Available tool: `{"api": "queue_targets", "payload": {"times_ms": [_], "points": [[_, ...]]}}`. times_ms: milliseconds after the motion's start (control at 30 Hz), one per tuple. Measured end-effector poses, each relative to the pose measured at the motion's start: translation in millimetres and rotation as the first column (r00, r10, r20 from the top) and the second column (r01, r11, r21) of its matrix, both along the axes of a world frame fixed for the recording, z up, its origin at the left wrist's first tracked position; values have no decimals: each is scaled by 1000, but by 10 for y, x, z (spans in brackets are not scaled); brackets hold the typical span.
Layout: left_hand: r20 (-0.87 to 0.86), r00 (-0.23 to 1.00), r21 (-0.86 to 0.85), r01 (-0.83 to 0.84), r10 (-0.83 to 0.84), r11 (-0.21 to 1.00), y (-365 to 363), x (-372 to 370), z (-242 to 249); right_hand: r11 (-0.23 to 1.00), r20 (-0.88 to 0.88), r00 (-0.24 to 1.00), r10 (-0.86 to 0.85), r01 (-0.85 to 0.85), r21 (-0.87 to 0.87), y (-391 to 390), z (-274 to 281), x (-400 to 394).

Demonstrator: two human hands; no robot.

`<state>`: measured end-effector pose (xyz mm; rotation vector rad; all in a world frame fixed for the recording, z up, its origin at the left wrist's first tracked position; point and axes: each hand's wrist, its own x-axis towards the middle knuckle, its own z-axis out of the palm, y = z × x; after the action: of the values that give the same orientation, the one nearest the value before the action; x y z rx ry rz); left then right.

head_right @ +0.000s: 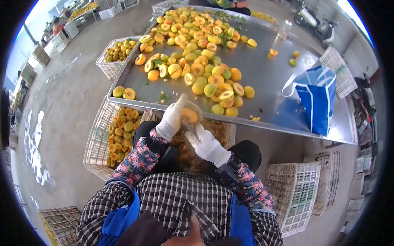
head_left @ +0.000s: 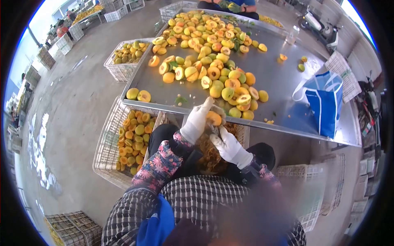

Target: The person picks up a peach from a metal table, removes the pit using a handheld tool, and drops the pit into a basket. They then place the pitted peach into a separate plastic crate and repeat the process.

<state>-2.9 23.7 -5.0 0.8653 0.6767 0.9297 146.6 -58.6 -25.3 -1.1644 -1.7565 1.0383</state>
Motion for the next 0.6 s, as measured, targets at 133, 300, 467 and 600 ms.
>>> {"api": "queue_targets", "payload": {"times_ms": [133,300,467,600], "points": [[134,987,-125,-67,84,990,-46,87,-79,773,-443,882,-157,-170,-612,-131,150,-124],[203,977,-304,4,61,953,-32,127,-72,688,-638,732,-239,-336,-643,-124,98,-54],[207,967,-396,-54,147,916,-64,233,-106,567,-817,442,-370,-589,-575,-120,40,3],[146,981,-429,-52,127,902,-106,259,-45,537,-871,367,-327,-685,-491,-200,-100,80]]}}
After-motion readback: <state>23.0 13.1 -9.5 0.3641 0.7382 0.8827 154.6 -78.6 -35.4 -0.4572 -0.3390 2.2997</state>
